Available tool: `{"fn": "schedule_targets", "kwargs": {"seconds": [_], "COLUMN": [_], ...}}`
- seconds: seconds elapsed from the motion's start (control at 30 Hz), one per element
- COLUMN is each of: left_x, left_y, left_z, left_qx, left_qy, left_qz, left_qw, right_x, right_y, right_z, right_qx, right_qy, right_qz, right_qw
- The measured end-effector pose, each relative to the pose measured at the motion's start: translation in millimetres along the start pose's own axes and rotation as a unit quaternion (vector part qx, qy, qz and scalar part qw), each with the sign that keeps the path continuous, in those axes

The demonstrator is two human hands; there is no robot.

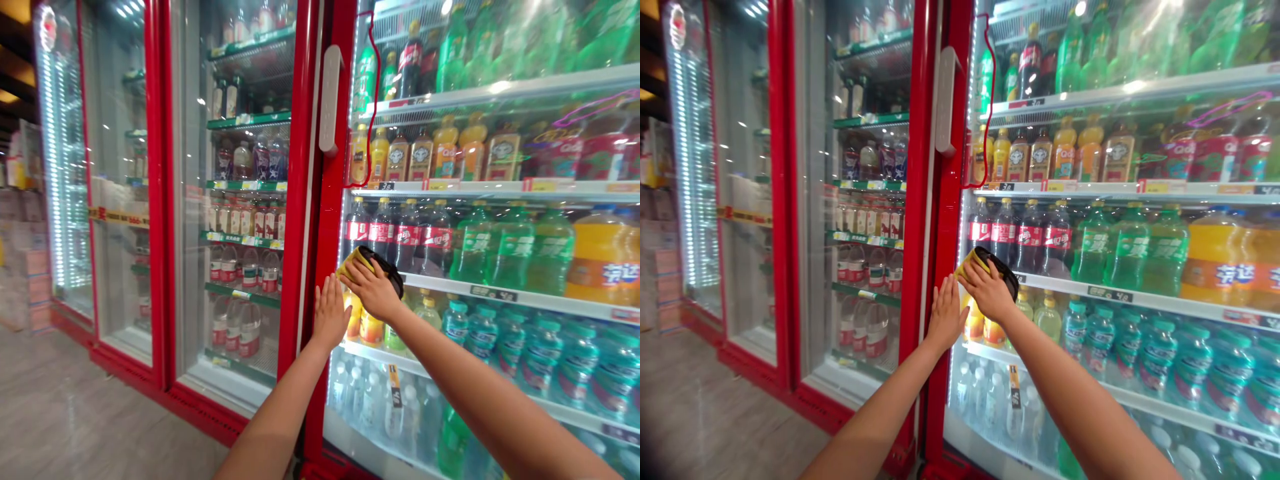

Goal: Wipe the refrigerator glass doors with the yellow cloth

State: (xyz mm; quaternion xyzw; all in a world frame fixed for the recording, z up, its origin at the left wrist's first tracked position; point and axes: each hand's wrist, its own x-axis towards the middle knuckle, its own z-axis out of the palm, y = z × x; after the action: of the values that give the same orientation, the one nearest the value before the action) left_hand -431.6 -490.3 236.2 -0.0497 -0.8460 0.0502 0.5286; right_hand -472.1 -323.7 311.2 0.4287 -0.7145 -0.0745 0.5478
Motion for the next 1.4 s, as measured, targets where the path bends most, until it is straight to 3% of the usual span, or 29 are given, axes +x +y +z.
{"fn": "schedule_targets", "kwargs": {"seconds": [0.07, 0.13, 0.27, 0.37, 0.47, 0.6, 0.73, 0.87, 0.97, 1.1, 1.2, 1.3, 1.4], "left_x": [4, 7, 8, 10, 19, 30, 32, 32, 34, 36, 34, 32, 36], "left_y": [1, 3, 8, 12, 19, 36, 51, 62, 73, 95, 108, 117, 127], "left_z": [0.8, 0.0, -3.2, -3.8, -3.2, -3.7, -2.1, 3.6, 6.0, 6.8, 8.9, 10.8, 9.9], "left_qx": [0.001, -0.004, -0.026, -0.037, -0.046, -0.067, -0.073, -0.084, -0.097, -0.100, -0.099, -0.102, -0.113], "left_qy": [0.006, 0.008, 0.006, 0.010, 0.031, 0.042, 0.034, 0.035, 0.047, 0.051, 0.049, 0.050, 0.055], "left_qz": [-0.022, -0.028, -0.007, 0.011, 0.018, 0.045, 0.079, 0.095, 0.095, 0.099, 0.107, 0.116, 0.120], "left_qw": [1.000, 1.000, 1.000, 0.999, 0.998, 0.996, 0.994, 0.991, 0.990, 0.989, 0.988, 0.987, 0.985], "right_x": [13, 12, -38, -70, -64, -51, -89, -112, -106, -122, -154, -168, -154], "right_y": [12, 20, 11, 2, 15, 40, 27, 14, 34, 59, 52, 45, 64], "right_z": [-6, -13, -16, -14, -20, -31, -24, -16, -28, -46, -46, -46, -60], "right_qx": [0.011, 0.006, -0.030, -0.022, -0.016, -0.046, -0.079, -0.079, -0.066, -0.079, -0.098, -0.099, -0.096], "right_qy": [-0.005, 0.014, 0.064, 0.033, 0.005, 0.037, 0.066, 0.042, 0.019, 0.041, 0.075, 0.052, 0.009], "right_qz": [-0.009, 0.027, 0.150, 0.072, 0.023, 0.130, 0.227, 0.170, 0.129, 0.215, 0.278, 0.245, 0.202], "right_qw": [1.000, 1.000, 0.986, 0.997, 1.000, 0.990, 0.969, 0.981, 0.989, 0.973, 0.953, 0.963, 0.975]}}
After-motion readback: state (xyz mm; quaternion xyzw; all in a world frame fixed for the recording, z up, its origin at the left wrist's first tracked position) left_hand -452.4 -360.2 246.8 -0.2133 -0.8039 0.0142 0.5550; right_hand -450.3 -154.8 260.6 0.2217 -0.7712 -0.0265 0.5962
